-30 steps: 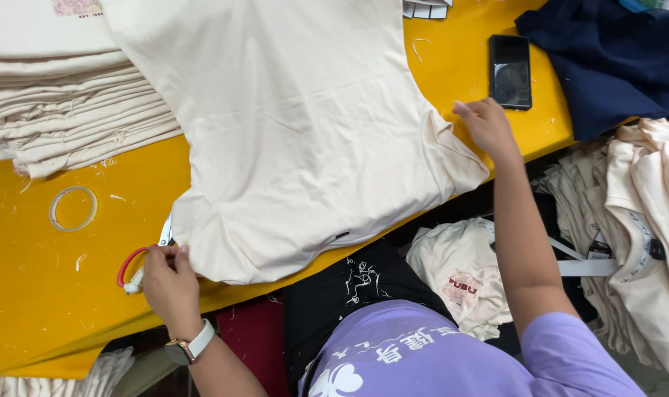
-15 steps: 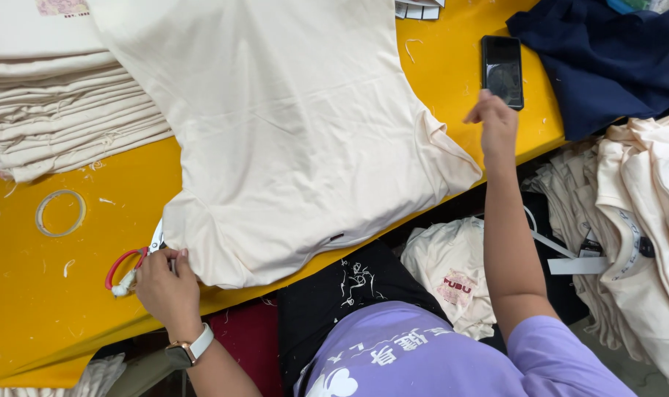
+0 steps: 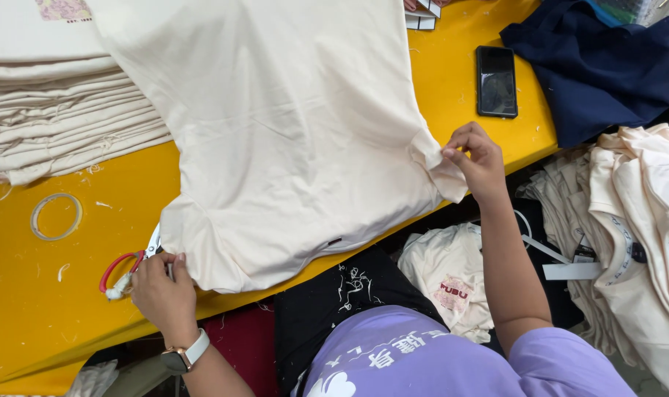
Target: Trimming loose threads from t-shirts with scissors and folding them for storage
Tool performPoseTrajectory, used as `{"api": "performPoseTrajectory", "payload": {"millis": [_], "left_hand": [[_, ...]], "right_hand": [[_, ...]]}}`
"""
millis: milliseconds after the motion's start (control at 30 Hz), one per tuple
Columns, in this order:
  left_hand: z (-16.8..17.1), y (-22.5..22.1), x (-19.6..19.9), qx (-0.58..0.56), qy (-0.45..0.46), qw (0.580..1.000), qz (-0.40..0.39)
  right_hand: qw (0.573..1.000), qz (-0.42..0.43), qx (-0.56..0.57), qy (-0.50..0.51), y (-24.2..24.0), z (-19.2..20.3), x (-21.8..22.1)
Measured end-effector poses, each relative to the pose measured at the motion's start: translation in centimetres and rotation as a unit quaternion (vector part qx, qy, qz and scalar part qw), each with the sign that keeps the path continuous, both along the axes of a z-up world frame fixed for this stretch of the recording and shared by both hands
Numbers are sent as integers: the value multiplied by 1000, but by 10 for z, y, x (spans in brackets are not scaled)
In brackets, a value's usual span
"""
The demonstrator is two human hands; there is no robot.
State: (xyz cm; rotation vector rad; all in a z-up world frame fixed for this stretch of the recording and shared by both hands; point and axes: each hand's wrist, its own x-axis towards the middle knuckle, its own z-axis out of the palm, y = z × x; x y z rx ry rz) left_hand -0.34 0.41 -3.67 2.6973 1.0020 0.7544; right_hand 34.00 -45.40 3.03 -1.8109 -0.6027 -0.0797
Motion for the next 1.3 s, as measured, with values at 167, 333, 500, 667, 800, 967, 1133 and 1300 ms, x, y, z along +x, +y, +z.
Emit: {"api": "performPoseTrajectory", "payload": {"millis": [167,333,500,667,800,967,1133,1300], "left_hand": [[13,3,-1,-66,-17,998,-2],[46,29,-20,4,-111,994,-20],[29,66,-45,-23,149,987,59],[25,74,-47,53,212,976,20],[35,76,-39,208,201,956,49],[53,71,-30,136,-53,988,47],[80,40,1,113,-259,955,85],[78,4,41,-23,-272,948,-165]], "right_hand": [[989,37,-69,-127,20,-25,-48],[954,40,-41,-295,65,-44,-99],[952,21,-37,-303,74,-56,-106],[942,57,-58,-327,70,-52,-112],[940,54,-58,-331,70,-47,-113],[939,48,-68,-334,69,-47,-114],[938,54,-63,-336,68,-48,-115],[935,27,-52,-350,71,-51,-117]]}}
